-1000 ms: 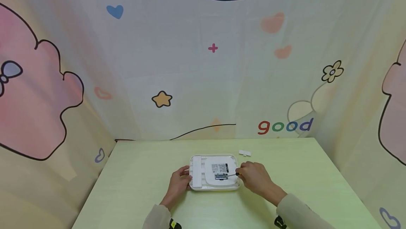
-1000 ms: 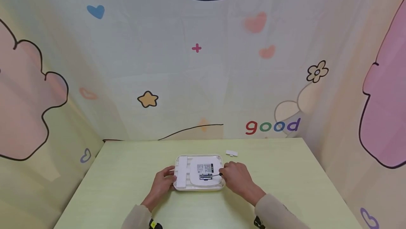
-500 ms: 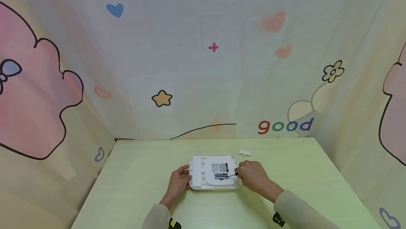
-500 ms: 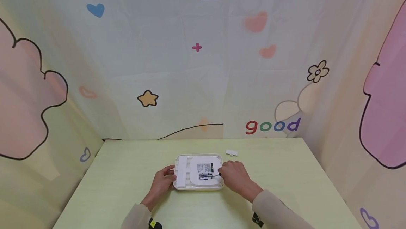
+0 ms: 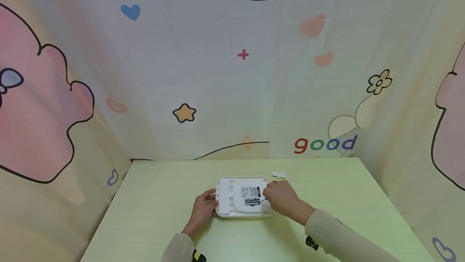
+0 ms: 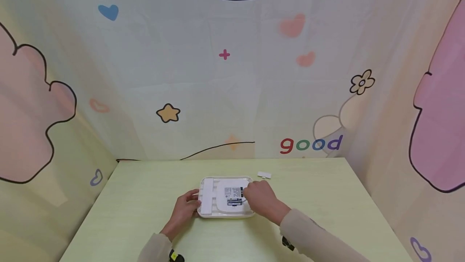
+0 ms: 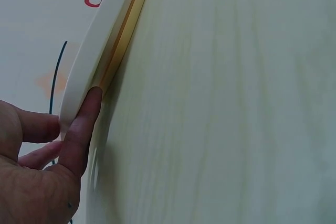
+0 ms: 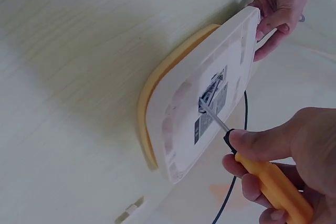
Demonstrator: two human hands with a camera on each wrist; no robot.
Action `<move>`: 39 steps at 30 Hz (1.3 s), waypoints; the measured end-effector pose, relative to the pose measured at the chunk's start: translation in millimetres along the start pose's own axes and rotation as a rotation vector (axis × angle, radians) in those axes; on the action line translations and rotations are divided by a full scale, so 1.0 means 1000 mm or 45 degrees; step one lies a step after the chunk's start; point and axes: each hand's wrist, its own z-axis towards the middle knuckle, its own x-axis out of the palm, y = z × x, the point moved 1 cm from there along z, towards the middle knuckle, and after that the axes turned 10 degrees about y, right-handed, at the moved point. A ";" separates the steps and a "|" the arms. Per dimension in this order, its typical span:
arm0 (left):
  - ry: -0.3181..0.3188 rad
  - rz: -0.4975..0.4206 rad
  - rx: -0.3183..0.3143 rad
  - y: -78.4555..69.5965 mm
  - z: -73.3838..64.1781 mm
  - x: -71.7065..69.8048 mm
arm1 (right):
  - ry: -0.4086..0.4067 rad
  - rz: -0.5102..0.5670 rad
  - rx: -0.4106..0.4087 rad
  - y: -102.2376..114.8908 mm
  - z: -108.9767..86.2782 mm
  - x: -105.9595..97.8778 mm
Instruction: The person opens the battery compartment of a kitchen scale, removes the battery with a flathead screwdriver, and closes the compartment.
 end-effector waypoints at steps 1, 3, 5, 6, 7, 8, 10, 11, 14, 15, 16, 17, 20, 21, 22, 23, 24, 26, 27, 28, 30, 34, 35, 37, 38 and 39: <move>-0.001 -0.004 -0.001 0.000 0.000 0.000 | 0.000 -0.022 -0.005 0.001 0.001 -0.001; -0.001 0.000 0.001 -0.001 0.000 -0.001 | 0.004 -0.061 -0.012 0.003 0.004 -0.003; 0.000 0.007 0.002 -0.001 0.001 -0.002 | 0.015 -0.096 -0.015 0.004 0.006 -0.003; -0.001 0.011 0.003 -0.001 0.001 -0.003 | 0.019 -0.113 -0.018 0.005 0.007 -0.003; -0.002 0.014 0.003 -0.001 0.000 -0.003 | 0.023 -0.128 -0.021 0.006 0.007 -0.003; -0.004 0.020 0.005 -0.002 0.000 -0.003 | 0.025 -0.142 -0.025 0.007 0.008 -0.003; -0.008 0.027 0.008 -0.002 0.000 -0.003 | 0.021 -0.169 -0.035 0.008 0.009 -0.002; -0.007 0.029 0.013 -0.003 0.000 -0.003 | 0.018 -0.185 -0.041 0.009 0.009 -0.002; -0.005 0.026 0.021 -0.003 -0.001 -0.002 | 0.001 -0.226 -0.054 0.012 0.008 -0.003; -0.004 0.027 0.024 -0.003 0.000 -0.002 | -0.007 -0.230 -0.053 0.013 0.008 -0.004; -0.002 0.029 0.027 -0.003 0.000 -0.002 | -0.010 -0.236 -0.052 0.013 0.007 -0.004; -0.002 0.028 0.027 -0.003 0.000 -0.002 | -0.010 -0.231 -0.049 0.012 0.006 -0.004; -0.008 0.032 0.025 -0.003 0.000 -0.001 | -0.020 -0.198 -0.038 0.009 0.003 -0.002; -0.010 0.034 0.028 -0.003 0.000 0.000 | -0.034 -0.179 -0.038 0.007 0.003 0.000; -0.011 0.034 0.028 -0.003 0.000 0.000 | -0.045 -0.158 -0.040 0.005 0.002 0.002; -0.012 0.031 0.028 -0.003 0.000 0.000 | -0.061 -0.132 -0.042 0.004 0.000 0.003; -0.011 0.030 0.028 -0.002 -0.001 0.000 | -0.076 -0.109 -0.043 0.002 -0.001 0.005; -0.007 0.032 0.029 -0.001 -0.001 0.001 | -0.095 -0.051 -0.046 -0.002 -0.004 0.009; -0.004 0.033 0.029 -0.001 -0.001 0.001 | -0.098 -0.022 -0.046 -0.004 -0.005 0.012; -0.003 0.035 0.031 0.000 -0.002 0.001 | -0.092 0.010 -0.041 -0.005 -0.006 0.014; 0.000 0.038 0.034 0.001 -0.002 0.001 | -0.095 0.068 -0.032 -0.008 -0.008 0.018; -0.003 0.036 0.039 0.000 -0.003 0.002 | -0.176 0.164 -0.022 -0.012 -0.013 0.025; -0.006 0.030 0.036 -0.001 -0.002 0.002 | -0.203 0.178 -0.022 -0.013 -0.014 0.027; -0.013 0.016 0.030 -0.001 -0.001 0.002 | -0.240 0.200 -0.012 -0.015 -0.015 0.031; -0.013 0.017 0.036 -0.001 -0.001 0.002 | -0.247 0.205 -0.002 -0.015 -0.016 0.031; -0.015 0.011 0.034 -0.001 -0.001 0.002 | -0.247 0.216 0.010 -0.015 -0.017 0.033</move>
